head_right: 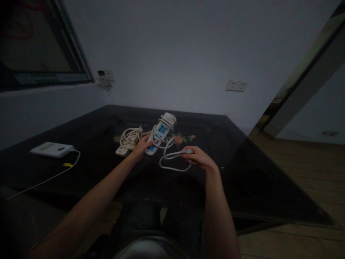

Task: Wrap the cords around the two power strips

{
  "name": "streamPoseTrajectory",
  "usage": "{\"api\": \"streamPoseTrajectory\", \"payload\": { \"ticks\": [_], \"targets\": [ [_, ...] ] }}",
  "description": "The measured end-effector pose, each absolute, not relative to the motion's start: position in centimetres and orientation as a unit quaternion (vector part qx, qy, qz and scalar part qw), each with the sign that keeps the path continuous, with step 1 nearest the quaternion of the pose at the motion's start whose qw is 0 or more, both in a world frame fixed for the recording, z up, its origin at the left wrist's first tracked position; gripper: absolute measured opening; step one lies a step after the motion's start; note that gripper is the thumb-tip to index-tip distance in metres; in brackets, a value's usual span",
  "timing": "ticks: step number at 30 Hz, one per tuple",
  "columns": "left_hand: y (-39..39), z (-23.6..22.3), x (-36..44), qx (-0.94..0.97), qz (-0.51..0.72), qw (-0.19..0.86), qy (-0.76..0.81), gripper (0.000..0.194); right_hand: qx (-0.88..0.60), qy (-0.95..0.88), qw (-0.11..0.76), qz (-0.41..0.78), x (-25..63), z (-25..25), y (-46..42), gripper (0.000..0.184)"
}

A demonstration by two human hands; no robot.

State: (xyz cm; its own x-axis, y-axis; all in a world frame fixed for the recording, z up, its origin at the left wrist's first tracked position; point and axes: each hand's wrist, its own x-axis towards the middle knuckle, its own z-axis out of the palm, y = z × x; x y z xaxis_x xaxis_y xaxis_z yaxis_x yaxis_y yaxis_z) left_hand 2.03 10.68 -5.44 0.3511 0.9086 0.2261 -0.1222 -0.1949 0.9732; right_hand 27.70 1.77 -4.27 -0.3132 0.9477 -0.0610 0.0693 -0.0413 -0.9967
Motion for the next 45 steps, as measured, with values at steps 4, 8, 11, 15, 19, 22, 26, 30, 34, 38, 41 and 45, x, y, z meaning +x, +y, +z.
{"api": "streamPoseTrajectory", "payload": {
  "ticks": [4,8,11,15,19,22,26,30,34,38,41,45],
  "targets": [
    [11.6,-6.3,2.2,0.672,0.445,0.465,0.367,0.049,-0.341,-0.603,0.35,0.631,27.4,-4.3,1.2,0.031],
    [12.1,-7.1,2.4,0.736,0.391,0.398,0.383,0.045,-0.257,-0.568,0.458,0.634,27.1,-4.5,1.2,0.033],
    [11.8,-7.5,2.6,0.768,0.349,0.392,0.366,0.038,-0.238,-0.524,0.562,0.594,26.7,-4.3,1.6,0.03],
    [10.7,-7.3,3.0,0.794,0.278,0.41,0.353,0.039,-0.238,-0.474,0.677,0.51,26.1,-4.0,2.3,0.031],
    [9.6,-6.7,3.1,0.837,0.228,0.399,0.297,0.041,-0.266,-0.439,0.746,0.424,25.9,-4.0,2.9,0.034],
    [9.2,-6.2,2.9,0.86,0.2,0.397,0.251,0.035,-0.291,-0.427,0.783,0.346,26.5,-4.0,3.3,0.034],
    [9.0,-5.6,2.5,0.861,0.184,0.417,0.226,0.039,-0.33,-0.418,0.804,0.265,27.6,-4.3,3.7,0.034],
    [8.7,-4.7,2.2,0.843,0.191,0.455,0.214,0.047,-0.387,-0.411,0.794,0.227,28.3,-4.6,3.9,0.036],
    [8.7,-4.2,2.0,0.822,0.233,0.472,0.218,0.049,-0.456,-0.489,0.71,0.22,28.1,-4.7,3.8,0.031],
    [9.3,-4.2,1.6,0.78,0.324,0.475,0.247,0.052,-0.468,-0.582,0.59,0.307,27.7,-4.8,3.6,0.025],
    [9.9,-4.3,1.3,0.753,0.405,0.446,0.264,0.052,-0.467,-0.604,0.499,0.411,27.4,-4.8,3.1,0.029],
    [10.6,-4.6,1.3,0.723,0.46,0.415,0.306,0.046,-0.441,-0.603,0.43,0.507,27.1,-4.4,2.2,0.037]
  ]
}}
